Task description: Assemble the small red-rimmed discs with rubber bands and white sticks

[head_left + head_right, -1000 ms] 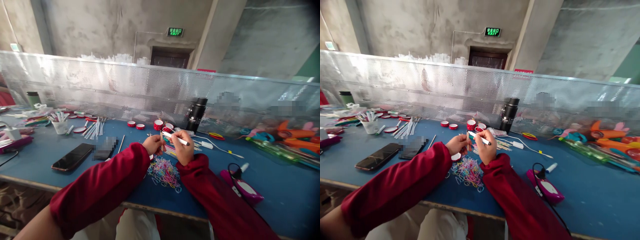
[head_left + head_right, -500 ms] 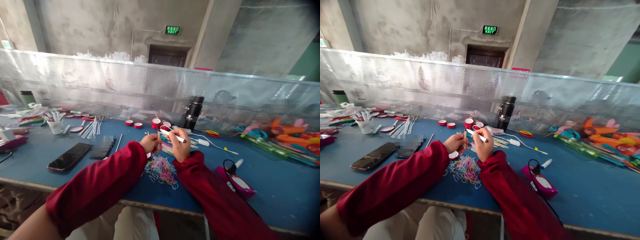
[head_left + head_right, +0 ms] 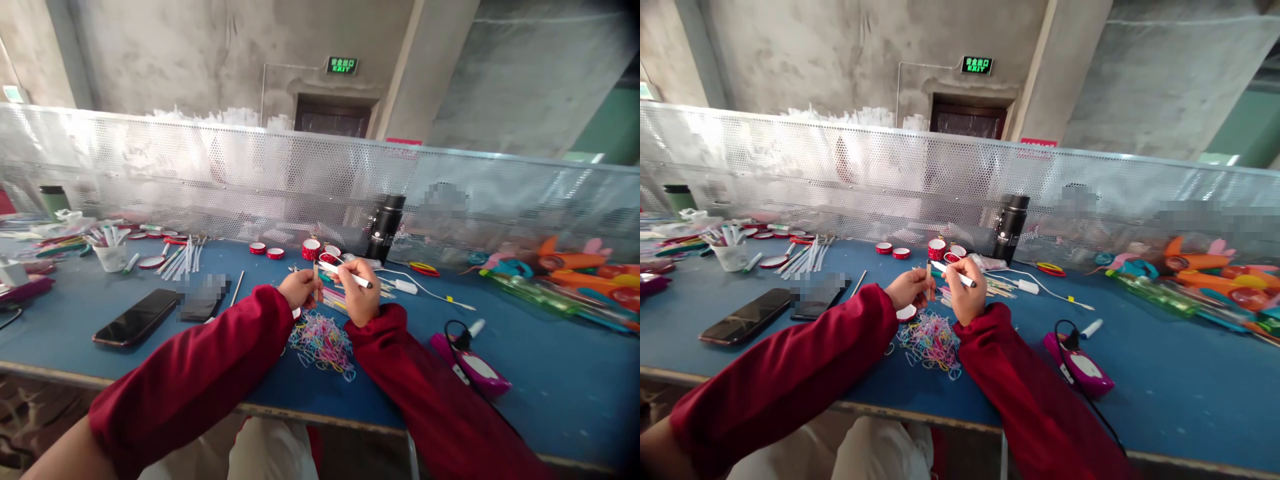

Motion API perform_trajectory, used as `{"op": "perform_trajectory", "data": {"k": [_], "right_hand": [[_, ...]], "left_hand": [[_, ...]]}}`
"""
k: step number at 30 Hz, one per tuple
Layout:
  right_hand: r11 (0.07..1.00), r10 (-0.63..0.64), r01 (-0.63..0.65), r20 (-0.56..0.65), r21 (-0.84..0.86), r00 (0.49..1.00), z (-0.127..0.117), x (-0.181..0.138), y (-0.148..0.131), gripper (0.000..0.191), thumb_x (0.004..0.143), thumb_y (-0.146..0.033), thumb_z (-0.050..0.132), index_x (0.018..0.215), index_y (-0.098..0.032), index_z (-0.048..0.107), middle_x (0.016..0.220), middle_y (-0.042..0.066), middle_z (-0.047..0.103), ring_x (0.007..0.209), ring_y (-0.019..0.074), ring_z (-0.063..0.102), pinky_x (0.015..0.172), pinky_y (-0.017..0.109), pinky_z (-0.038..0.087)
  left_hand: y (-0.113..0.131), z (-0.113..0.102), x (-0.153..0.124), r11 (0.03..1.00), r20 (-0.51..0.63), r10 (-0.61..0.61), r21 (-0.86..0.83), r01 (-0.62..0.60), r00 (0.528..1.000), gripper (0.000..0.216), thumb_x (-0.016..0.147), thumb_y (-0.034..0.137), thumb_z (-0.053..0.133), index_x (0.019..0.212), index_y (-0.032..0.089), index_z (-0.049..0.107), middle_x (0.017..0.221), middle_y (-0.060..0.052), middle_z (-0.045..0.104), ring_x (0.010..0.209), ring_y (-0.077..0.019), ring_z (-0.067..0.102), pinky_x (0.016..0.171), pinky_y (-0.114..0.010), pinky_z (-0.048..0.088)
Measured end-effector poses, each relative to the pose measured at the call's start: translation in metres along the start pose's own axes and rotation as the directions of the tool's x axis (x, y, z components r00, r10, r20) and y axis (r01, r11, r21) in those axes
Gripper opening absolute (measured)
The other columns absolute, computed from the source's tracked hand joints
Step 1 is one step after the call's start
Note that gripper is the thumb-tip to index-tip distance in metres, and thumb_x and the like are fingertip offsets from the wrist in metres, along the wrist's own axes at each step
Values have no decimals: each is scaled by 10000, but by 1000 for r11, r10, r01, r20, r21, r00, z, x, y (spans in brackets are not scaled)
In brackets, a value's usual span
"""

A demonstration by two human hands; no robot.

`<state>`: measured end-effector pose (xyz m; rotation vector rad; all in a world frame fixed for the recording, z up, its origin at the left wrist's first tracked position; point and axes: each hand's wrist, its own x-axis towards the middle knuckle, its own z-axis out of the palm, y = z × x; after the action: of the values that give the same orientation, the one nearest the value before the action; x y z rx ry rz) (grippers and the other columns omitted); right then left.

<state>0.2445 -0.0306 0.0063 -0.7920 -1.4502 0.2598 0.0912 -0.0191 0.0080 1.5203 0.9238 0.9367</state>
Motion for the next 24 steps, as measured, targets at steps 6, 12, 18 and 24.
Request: {"op": "perform_trajectory", "data": {"k": [6, 12, 18, 24], "right_hand": [[1000, -1, 1, -6, -4, 1000, 1, 0, -1, 172, 875, -363, 591, 759, -237, 589, 682, 2, 658, 631, 193, 620, 623, 335, 505], [1000, 5, -6, 18, 7, 1000, 1, -1, 2, 165, 866, -362, 601, 759, -237, 587, 685, 6, 664, 636, 196, 624, 630, 340, 510], [1000, 13, -13, -21, 15, 1000, 3, -1, 2, 174, 871, -383, 598, 772, -241, 585, 696, 9, 671, 646, 202, 632, 637, 347, 513], [1000, 9, -9, -15, 5, 1000, 3, 0, 2, 177, 876, -376, 593, 763, -239, 581, 690, 1, 668, 644, 198, 629, 641, 342, 509]], "left_hand": [[-1, 0, 0, 1000, -13, 4, 20, -4, 1000, 104, 909, 171, 462, 815, 170, 505, 614, 31, 618, 383, -60, 507, 411, -170, 382], [-2, -1, 1, 1000, -4, 14, 9, -14, 1000, 112, 886, 245, 551, 809, 169, 524, 625, 24, 635, 391, -60, 518, 407, -161, 384], [-4, -2, 2, 999, -13, 22, 49, -22, 1000, 105, 886, 226, 535, 799, 167, 535, 616, 26, 624, 389, -57, 502, 408, -163, 385], [-4, -3, 3, 997, 4, 41, 59, -41, 999, 120, 901, 161, 452, 799, 169, 515, 633, 28, 614, 392, -55, 505, 402, -159, 372]]}}
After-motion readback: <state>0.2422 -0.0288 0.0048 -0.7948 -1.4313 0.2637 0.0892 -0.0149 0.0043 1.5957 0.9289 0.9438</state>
